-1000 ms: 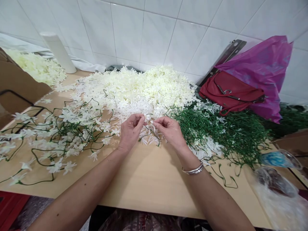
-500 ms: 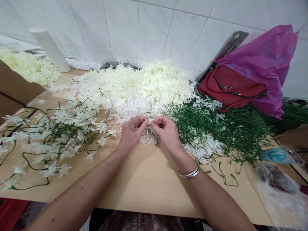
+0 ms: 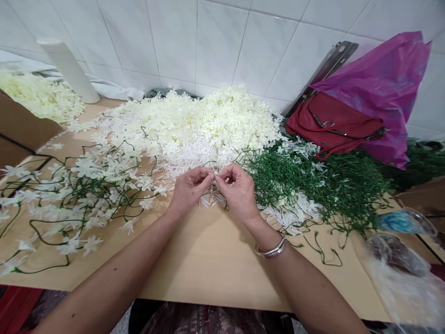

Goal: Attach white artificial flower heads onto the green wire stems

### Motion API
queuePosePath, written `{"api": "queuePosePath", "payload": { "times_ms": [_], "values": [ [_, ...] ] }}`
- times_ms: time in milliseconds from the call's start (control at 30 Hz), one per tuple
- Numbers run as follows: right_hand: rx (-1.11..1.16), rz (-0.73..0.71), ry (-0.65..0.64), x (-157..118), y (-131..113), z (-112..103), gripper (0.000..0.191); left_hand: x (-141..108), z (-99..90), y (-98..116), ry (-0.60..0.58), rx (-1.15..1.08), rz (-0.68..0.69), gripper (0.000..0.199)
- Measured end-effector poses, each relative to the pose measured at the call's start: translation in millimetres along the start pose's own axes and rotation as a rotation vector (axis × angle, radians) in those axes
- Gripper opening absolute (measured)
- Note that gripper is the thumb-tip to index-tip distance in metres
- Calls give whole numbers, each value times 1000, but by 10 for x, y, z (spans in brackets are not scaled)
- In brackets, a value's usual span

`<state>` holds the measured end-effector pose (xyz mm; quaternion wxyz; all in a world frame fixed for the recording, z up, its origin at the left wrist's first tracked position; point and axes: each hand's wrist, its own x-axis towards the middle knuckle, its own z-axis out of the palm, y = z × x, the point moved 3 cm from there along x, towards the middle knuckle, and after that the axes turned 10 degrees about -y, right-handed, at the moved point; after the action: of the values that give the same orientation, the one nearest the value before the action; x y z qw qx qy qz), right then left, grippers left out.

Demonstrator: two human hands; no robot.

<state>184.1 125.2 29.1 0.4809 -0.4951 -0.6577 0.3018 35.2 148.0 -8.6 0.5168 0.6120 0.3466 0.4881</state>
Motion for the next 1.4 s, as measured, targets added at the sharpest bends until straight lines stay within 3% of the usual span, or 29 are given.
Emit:
{"api": "queuePosePath", "payload": {
  "times_ms": [300,667,900,1167,1400],
  "values": [
    [-77,-26,-85,-22,-21,-24,14,24,-99,104,228,-103,26,30],
    [-106,-92,17,-43,-50,-14,15,-48,13,77,54,29,74,24],
    [-125,-162,49,-46,-54,-20,19,-69,40,132,35,172,134,17],
    [95,-98,-26,-5,96,-53,8,-119,44,281,-22,548,370,13],
    [182,-115,11,51,130,-117,8,-121,53,273,11,465,308,20]
  ]
}}
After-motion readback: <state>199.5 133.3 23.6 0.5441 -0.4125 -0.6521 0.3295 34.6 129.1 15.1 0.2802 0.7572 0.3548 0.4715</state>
